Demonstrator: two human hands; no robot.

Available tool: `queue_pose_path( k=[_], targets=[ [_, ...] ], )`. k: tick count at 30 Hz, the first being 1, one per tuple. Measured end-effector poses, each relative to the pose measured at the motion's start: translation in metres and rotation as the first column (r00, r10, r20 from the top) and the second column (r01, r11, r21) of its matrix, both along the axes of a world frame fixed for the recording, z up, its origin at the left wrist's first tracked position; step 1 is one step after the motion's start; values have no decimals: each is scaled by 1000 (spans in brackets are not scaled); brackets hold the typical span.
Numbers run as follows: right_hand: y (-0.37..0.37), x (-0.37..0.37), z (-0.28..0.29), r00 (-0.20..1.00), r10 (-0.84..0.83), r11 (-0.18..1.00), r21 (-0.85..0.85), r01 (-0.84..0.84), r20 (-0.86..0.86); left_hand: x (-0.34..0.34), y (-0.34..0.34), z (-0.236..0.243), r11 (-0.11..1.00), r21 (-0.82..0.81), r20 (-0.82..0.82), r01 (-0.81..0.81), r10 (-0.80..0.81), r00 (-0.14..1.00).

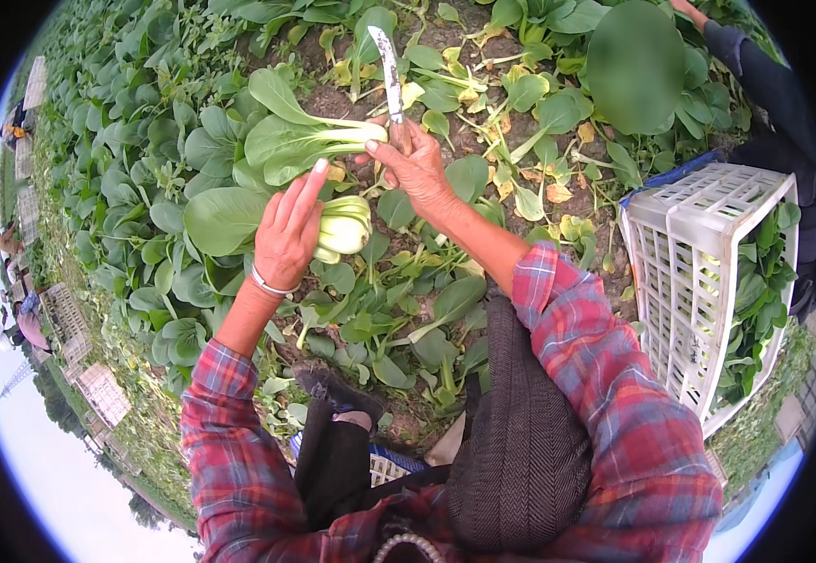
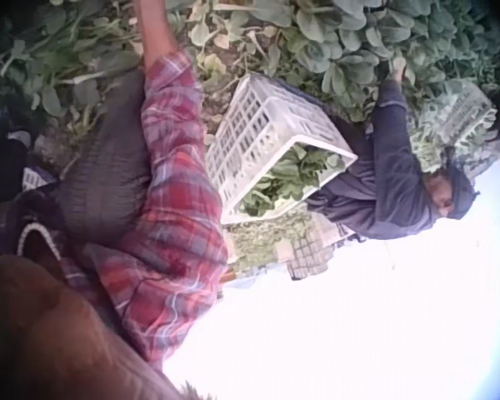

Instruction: The person harvests leafy green vegetables in a field using a knife to cut the stems, then places the harvested bunches into a white plastic crate. The person repeats this process multiple times, filling the crate with the vegetables.

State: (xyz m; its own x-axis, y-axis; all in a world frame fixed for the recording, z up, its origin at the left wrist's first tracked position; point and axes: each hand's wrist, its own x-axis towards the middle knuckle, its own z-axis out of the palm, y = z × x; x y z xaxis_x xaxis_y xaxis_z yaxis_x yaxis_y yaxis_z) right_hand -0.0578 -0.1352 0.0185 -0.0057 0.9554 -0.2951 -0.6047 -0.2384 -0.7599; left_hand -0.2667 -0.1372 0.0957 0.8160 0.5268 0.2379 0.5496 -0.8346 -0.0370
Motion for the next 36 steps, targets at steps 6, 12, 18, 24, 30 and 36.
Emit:
queue_pose_path(
  k=[6, 12, 18, 24, 30, 36],
  targets=[
    [-30, 2, 14, 989, 148, 988, -34, -149, -32, 17, 7, 6, 997, -70, -89, -14, 7, 996],
    [-29, -1, -28, 933, 169, 963, -256, -87, 318, 22, -14, -1, 977, -206, -191, -54, 14, 981],
    [-2, -17, -45, 691, 253, 964, -115, -240, 677, 26, 82, -11, 889, -177, -713, -422, 179, 678],
    [8, -33, -54, 605, 188, 914, 88, -396, 774, -108, 136, -32, 680, -194, -826, -707, 276, 491],
    [35, -65, -63, 356, 211, 758, 78, -648, 910, -141, 79, -49, 823, -111, -620, -557, 381, 687],
    [37, -80, -57, 256, 108, 778, 78, -623, 961, -139, 78, -48, 845, -91, -604, -527, 374, 704]
  ],
)
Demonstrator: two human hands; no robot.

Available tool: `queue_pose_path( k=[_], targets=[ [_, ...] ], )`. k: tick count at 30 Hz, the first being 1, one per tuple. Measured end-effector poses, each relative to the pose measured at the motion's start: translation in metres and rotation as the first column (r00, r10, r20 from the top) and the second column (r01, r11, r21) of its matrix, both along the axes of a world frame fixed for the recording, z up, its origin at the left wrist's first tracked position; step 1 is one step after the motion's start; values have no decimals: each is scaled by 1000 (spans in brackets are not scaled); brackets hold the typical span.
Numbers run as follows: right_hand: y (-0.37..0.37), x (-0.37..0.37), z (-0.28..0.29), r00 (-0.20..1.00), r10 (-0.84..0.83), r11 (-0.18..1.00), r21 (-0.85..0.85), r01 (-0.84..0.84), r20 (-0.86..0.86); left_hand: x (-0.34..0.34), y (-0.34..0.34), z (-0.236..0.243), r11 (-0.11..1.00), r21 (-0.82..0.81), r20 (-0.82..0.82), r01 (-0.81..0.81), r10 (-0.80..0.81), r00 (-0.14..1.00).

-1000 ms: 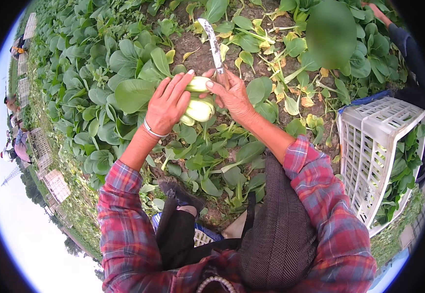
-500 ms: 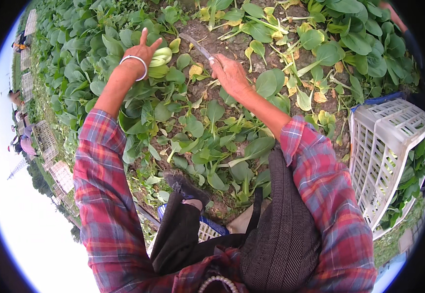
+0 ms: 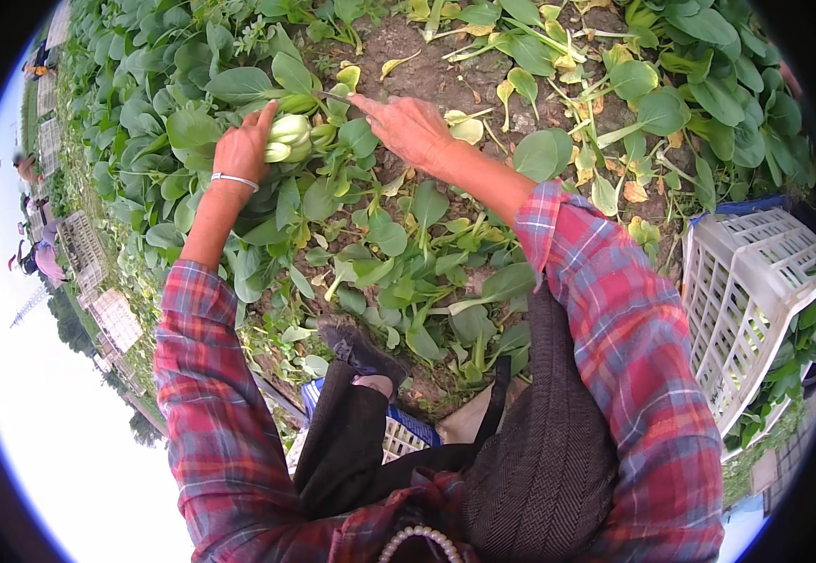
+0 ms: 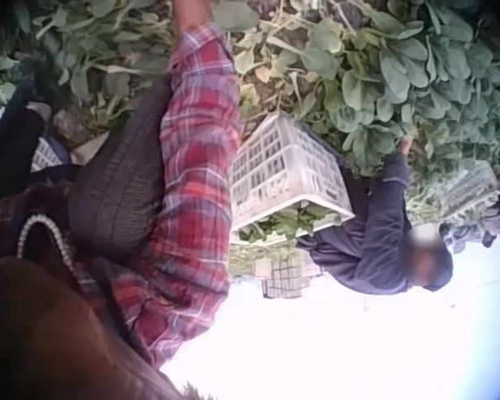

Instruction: The person harvests leafy green vegetables in a field using a knife to cut the stems, then places the harvested bunches into a white plastic crate. The person repeats this process multiple times, filling the crate with the vegetables.

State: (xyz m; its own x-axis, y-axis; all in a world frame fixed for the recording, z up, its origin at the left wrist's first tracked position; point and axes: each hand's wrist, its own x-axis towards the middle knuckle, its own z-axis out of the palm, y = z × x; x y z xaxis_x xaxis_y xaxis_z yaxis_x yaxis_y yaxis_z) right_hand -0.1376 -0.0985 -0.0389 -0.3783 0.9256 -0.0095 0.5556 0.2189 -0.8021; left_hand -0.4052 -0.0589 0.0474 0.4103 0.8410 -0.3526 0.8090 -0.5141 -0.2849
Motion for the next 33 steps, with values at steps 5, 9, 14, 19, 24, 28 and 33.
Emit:
queue_pose_path(
  k=[5, 9, 14, 19, 24, 28, 33],
  targets=[
    [-24, -7, 5, 996, -70, 997, 17, 71, -63, -5, -6, -2, 995, 51, 3, 85, -85, 996],
    [-16, -14, -23, 998, -61, 995, -74, 60, -8, -6, -6, -2, 996, 3, -20, 84, -84, 996],
    [-14, -20, -30, 995, -104, 991, -81, 104, 0, -3, -7, 5, 993, -71, -54, 99, -103, 993],
    [-6, -25, -18, 995, -100, 988, -114, 103, 29, 14, -1, 21, 970, -216, -136, 114, -145, 980],
    [13, -29, -31, 999, -39, 993, -113, 39, 4, -6, -12, 0, 979, -8, -105, 203, -203, 974],
    [31, -40, -38, 999, 21, 985, -171, -29, -49, -8, -17, -4, 986, 36, -101, 161, -157, 982],
    [45, -48, -58, 992, 7, 987, -157, -27, -130, 4, -9, -5, 948, 141, -71, 287, -279, 958]
  ],
)
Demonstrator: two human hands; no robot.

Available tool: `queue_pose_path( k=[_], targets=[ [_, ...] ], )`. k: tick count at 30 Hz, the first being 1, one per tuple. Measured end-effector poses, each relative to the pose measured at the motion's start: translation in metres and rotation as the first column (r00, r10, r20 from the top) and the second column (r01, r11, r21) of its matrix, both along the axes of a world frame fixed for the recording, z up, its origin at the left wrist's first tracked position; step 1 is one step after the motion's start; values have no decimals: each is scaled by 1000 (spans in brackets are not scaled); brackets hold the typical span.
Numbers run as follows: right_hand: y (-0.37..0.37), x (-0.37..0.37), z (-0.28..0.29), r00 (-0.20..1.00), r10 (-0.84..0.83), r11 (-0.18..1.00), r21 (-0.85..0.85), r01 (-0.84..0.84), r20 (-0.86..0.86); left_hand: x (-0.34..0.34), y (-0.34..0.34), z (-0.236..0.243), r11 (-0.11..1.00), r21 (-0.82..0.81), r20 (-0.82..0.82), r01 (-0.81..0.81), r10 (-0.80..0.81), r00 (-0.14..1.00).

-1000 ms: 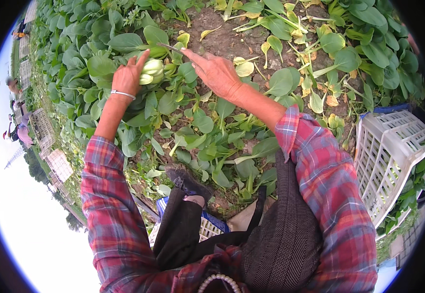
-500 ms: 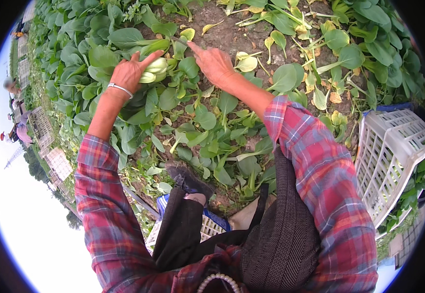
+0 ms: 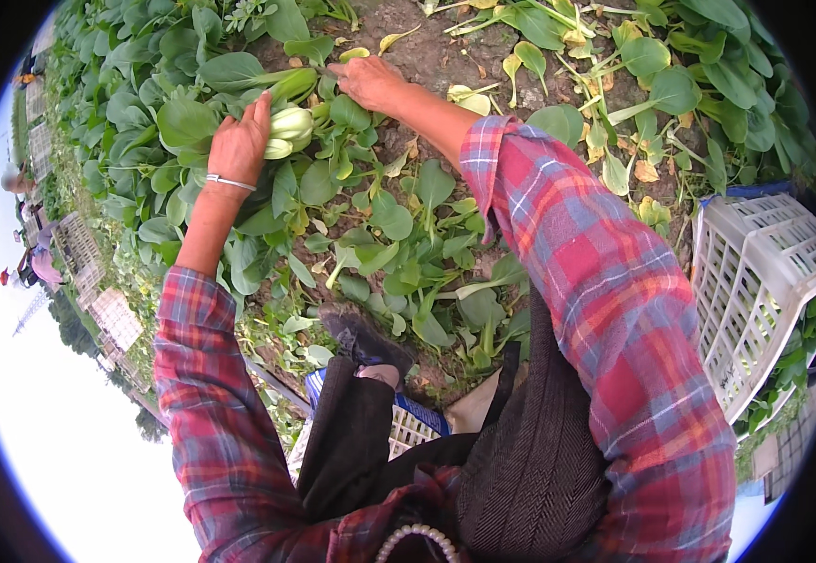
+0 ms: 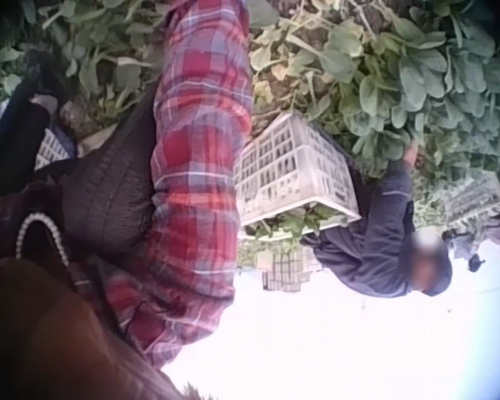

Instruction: The person harvests leafy green vegetables in a field using a knife to cut the stems, then places the harvested bunches into a white plastic crate. The person repeats this process multiple times, filling the crate with the vegetables.

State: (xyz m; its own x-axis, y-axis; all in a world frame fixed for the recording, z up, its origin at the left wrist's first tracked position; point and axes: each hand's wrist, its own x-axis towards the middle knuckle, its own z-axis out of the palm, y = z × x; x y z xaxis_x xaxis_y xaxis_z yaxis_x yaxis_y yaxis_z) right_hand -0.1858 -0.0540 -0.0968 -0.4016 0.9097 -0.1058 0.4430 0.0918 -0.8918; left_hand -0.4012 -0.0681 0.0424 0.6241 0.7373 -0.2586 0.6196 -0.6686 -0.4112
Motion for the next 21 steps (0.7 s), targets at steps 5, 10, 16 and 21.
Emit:
queue_pose_path(
  k=[5, 10, 16, 21],
  targets=[
    [-35, 10, 27, 998, 16, 976, -219, -4, 57, -15, -28, -3, 999, 32, -6, -38, 38, 999],
    [-40, 17, 15, 998, -59, 984, -170, 58, 3, -11, -28, -4, 997, 30, 72, -77, 75, 995],
    [-21, -1, 3, 999, -28, 992, -127, 21, -47, -12, -29, -4, 998, 53, 83, -46, 42, 996],
    [-9, -13, 1, 999, -22, 999, -39, 21, -23, -9, -28, -5, 999, 34, 99, -31, 28, 995]
  ],
)
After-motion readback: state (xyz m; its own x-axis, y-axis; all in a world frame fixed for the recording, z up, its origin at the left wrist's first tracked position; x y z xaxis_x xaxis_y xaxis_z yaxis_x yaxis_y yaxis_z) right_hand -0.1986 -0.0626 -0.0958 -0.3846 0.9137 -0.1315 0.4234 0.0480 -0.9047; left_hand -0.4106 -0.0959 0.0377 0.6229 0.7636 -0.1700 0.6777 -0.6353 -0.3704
